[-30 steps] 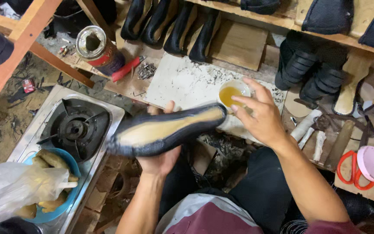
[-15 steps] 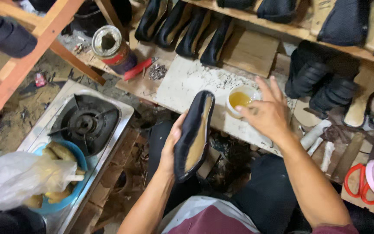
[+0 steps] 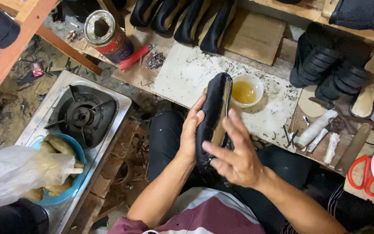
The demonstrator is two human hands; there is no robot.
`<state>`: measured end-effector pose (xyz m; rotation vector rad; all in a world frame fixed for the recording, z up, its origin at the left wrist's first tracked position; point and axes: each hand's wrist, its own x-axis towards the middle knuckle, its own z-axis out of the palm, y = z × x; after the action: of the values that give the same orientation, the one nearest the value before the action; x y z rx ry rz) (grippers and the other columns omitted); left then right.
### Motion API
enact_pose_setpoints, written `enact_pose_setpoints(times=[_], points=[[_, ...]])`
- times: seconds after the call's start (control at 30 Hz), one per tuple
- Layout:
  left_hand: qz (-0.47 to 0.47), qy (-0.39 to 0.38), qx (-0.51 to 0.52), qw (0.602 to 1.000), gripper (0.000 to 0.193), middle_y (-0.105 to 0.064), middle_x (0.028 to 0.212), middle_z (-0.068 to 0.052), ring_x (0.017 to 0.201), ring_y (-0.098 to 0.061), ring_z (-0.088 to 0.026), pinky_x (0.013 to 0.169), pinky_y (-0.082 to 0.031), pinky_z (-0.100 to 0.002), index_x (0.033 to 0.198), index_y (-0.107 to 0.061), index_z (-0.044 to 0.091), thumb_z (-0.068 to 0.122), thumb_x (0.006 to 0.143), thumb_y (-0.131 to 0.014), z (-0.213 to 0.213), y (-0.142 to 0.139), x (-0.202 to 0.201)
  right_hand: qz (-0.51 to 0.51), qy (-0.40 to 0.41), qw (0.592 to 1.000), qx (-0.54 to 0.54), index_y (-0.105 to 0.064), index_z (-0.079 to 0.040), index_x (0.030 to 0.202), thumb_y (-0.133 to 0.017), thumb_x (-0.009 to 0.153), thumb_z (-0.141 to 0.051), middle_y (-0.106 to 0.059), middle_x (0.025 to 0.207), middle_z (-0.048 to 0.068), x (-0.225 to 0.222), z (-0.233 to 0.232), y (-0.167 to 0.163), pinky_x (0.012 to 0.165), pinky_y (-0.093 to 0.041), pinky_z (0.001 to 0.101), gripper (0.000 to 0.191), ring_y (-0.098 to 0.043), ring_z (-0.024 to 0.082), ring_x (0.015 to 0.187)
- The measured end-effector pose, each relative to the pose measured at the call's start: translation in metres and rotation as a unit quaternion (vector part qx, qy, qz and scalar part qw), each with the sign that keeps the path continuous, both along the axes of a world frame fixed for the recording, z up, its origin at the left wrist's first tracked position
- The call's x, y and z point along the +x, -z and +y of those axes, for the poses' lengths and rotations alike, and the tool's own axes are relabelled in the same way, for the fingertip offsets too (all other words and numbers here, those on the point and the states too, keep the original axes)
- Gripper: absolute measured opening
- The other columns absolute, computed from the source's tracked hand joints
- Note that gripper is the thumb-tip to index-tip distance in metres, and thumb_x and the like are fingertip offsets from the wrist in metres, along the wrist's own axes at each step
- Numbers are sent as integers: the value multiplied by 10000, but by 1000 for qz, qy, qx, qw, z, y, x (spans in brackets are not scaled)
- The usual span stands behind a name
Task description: The person applies a yellow liquid to the inner lining of black shoe uppers using their right hand. They repeatedly dip fingers into a small container and rub the liquid along the interior seam of each upper, then place the treated uppers on a wooden shelf.
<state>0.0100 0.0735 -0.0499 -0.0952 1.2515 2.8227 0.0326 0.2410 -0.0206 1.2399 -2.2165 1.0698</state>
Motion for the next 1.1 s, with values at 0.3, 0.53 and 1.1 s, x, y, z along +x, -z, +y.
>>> enact_pose_setpoints(times=[0.3, 0.53, 1.1], points=[[5, -25, 3, 1000, 634, -506, 1507, -189, 1343, -535, -248, 1146, -415, -374, 1542, -383, -8, 285, 991, -490, 0, 8, 0, 54, -54, 997, -16, -773, -227, 1191, -633, 993, -333, -353, 1626, 76, -7, 4, -2, 1315, -233, 552, 264, -256, 368, 1574], [-10, -15, 9, 1000, 649, -518, 1498, -202, 1324, -550, -253, 1137, -424, -376, 1546, -382, -20, 302, 995, -498, -2, 8, -3, 72, -49, 996, -2, -782, -203, 1187, -677, 964, -333, -409, 1561, 102, -10, 3, -5, 1319, -234, 569, 279, -294, 390, 1535], [-84, -28, 71, 994, 719, -535, 1455, -178, 1268, -570, -272, 1071, -459, -411, 1564, -320, 29, 382, 965, -500, -13, 19, -8, -73, 171, 980, 78, -750, -113, 965, -701, 980, -324, -498, 1583, 100, -75, 37, 7, 1313, -298, 500, 217, -372, 383, 1552]])
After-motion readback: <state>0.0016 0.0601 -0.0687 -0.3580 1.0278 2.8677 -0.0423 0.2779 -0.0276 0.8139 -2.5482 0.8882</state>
